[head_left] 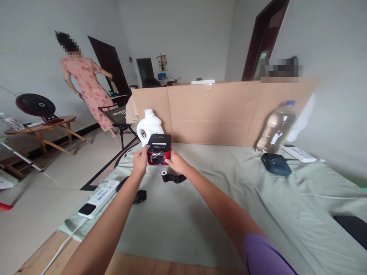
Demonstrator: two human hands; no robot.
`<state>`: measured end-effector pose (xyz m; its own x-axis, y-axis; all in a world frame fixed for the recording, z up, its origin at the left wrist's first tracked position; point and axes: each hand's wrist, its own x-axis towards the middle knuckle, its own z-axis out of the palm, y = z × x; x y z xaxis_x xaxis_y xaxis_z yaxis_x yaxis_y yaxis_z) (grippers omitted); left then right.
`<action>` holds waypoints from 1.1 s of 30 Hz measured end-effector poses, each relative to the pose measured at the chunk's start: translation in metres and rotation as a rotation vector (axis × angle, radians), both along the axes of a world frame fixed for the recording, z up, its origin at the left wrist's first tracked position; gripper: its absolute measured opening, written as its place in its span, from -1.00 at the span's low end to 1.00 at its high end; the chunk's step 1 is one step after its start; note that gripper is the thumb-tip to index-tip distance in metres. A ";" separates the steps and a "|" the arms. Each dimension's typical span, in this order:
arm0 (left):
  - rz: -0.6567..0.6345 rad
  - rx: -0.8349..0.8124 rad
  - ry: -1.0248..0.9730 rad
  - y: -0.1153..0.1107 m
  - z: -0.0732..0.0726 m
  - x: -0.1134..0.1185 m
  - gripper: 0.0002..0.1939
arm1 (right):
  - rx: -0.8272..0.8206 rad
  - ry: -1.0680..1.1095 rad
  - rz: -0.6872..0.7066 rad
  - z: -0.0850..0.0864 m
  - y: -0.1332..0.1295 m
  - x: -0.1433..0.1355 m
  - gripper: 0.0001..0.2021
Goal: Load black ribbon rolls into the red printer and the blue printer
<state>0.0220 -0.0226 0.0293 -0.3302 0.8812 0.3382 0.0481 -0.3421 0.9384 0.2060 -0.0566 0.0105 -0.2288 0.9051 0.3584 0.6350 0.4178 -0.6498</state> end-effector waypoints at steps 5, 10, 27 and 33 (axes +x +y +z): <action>-0.092 0.177 0.015 -0.077 0.028 0.079 -0.53 | 0.250 0.320 -0.135 0.013 -0.064 0.061 -0.24; -0.260 0.134 0.043 -0.172 0.003 0.156 -0.43 | 0.343 0.268 -0.301 0.002 -0.172 0.132 -0.33; -0.470 -0.013 0.113 -0.201 -0.072 0.188 -0.42 | 0.200 0.193 -0.389 -0.059 -0.225 0.167 -0.27; -0.480 -0.003 0.089 -0.201 -0.073 0.186 -0.45 | 0.128 0.210 -0.365 -0.058 -0.228 0.163 -0.25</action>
